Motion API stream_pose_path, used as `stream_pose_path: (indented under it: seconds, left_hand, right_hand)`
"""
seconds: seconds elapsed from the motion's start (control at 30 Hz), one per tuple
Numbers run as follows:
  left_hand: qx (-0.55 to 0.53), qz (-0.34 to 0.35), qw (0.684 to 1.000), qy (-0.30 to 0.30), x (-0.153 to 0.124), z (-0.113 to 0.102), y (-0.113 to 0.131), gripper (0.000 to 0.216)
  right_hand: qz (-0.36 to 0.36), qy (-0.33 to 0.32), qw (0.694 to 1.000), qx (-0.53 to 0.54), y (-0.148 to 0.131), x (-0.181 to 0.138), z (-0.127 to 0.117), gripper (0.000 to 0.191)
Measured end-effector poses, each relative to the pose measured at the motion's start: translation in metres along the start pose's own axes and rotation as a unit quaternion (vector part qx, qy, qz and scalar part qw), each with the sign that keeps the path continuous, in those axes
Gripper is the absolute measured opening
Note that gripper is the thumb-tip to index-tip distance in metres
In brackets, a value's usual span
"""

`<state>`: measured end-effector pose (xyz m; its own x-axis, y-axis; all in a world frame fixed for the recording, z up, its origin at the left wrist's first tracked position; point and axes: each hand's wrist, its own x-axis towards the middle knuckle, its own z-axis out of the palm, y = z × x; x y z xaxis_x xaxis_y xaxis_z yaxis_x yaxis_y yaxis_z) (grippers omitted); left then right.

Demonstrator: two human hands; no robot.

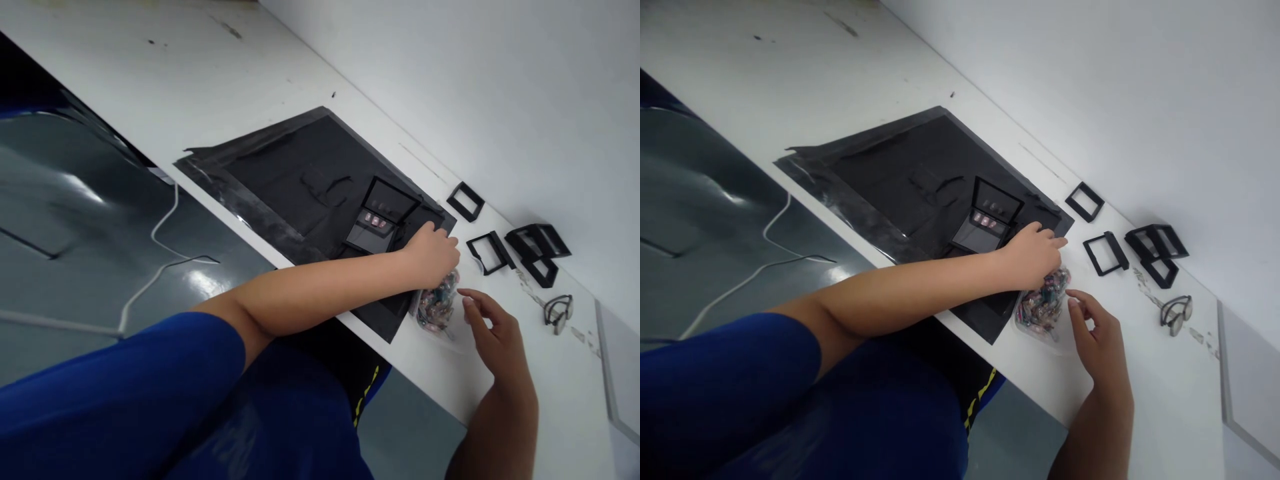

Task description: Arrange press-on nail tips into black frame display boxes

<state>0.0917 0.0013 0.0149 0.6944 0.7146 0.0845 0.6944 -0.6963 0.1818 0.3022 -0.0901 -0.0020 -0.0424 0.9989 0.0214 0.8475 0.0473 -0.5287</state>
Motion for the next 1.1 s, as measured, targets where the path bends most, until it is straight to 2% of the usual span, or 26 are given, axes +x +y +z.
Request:
stream_pose_path:
  seconds: [0.07,0.17,0.27,0.43,0.8,0.97,1.1]
  left_hand:
    - [0.000,0.021,1.000,0.012,-0.001,0.000,-0.002,0.028]
    - [0.004,0.089,0.995,0.040,-0.003,-0.002,-0.003,0.032]
    - [0.000,0.129,0.991,0.036,-0.002,-0.003,-0.004,0.031]
    - [-0.009,0.123,0.992,0.025,0.000,-0.002,-0.003,0.024]
    - [0.022,0.119,0.992,0.025,-0.001,0.001,-0.001,0.027]
    - [-0.004,0.126,0.992,0.023,-0.003,-0.001,-0.007,0.026]
    - [-0.018,0.079,0.996,0.021,-0.002,-0.002,-0.011,0.029]
  right_hand:
    - [0.000,-0.004,1.000,0.000,0.000,0.000,0.000,0.040]
    - [0.002,-0.009,1.000,0.001,-0.001,-0.001,0.000,0.040]
    - [0.007,-0.010,1.000,0.001,-0.001,-0.001,-0.001,0.039]
    - [0.013,-0.013,1.000,0.000,0.000,-0.001,-0.001,0.041]
    - [0.006,-0.010,1.000,0.001,0.001,-0.001,-0.001,0.040]
    - [0.005,-0.012,1.000,-0.001,0.002,-0.001,-0.001,0.040]
    - [0.003,-0.013,1.000,-0.001,0.000,-0.001,-0.001,0.040]
